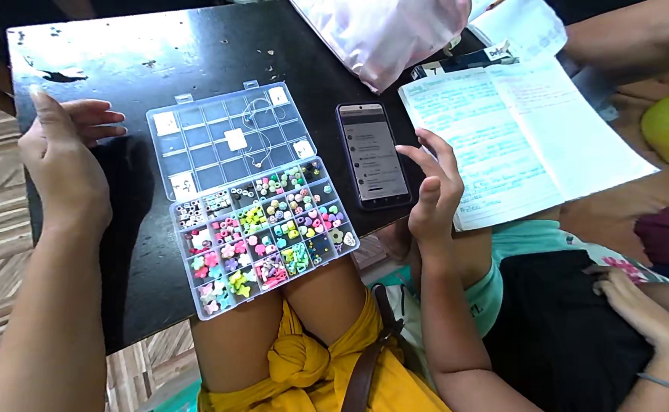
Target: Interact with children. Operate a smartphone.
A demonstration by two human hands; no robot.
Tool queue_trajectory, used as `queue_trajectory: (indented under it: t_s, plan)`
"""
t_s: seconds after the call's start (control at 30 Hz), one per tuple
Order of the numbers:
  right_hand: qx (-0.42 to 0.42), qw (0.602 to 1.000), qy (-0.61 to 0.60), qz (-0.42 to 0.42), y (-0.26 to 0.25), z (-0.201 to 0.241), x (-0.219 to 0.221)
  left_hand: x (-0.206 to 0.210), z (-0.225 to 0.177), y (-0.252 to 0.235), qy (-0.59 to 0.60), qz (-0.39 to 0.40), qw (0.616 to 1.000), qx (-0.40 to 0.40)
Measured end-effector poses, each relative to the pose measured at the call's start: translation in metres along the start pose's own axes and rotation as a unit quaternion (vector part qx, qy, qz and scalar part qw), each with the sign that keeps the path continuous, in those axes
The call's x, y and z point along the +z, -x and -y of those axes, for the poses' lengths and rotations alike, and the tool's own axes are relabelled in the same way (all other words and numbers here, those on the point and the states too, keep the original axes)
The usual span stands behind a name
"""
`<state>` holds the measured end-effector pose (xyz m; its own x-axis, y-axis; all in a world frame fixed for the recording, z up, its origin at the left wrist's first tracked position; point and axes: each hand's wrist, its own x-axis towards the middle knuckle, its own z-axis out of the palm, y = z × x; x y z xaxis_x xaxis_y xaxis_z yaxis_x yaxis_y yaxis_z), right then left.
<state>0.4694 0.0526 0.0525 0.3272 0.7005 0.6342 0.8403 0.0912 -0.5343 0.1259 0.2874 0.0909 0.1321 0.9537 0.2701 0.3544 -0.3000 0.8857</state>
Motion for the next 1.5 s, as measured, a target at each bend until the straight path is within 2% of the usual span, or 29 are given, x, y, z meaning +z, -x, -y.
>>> queue_trajectory:
  t_s: [0.23,0.4,0.53,0.7,1.1,1.23,1.5]
  plan:
    - [0.018,0.999,-0.004,0.038,0.004,0.001,-0.008,0.0,0.001,0.0,0.005,0.005,1.0,0.0]
    - [0.058,0.992,0.015,0.11,0.002,0.007,-0.008,-0.001,0.001,-0.001,-0.002,0.006,1.0,-0.002]
    - [0.012,0.994,0.011,0.108,0.005,0.004,-0.008,-0.001,0.003,-0.002,0.0,0.005,1.0,0.005]
    - [-0.003,0.99,0.028,0.135,0.006,0.004,-0.008,-0.002,0.006,-0.003,-0.001,0.014,1.0,0.009]
    - [0.026,0.988,0.032,0.15,0.001,0.008,-0.005,-0.005,0.015,-0.004,-0.001,0.022,1.0,0.023]
    - [0.007,0.99,-0.031,0.139,0.0,0.002,-0.009,-0.006,0.016,-0.004,-0.004,0.025,0.999,0.023]
    - [0.045,0.976,-0.057,0.206,-0.005,0.002,-0.02,-0.006,0.016,-0.004,-0.009,0.028,0.999,0.021]
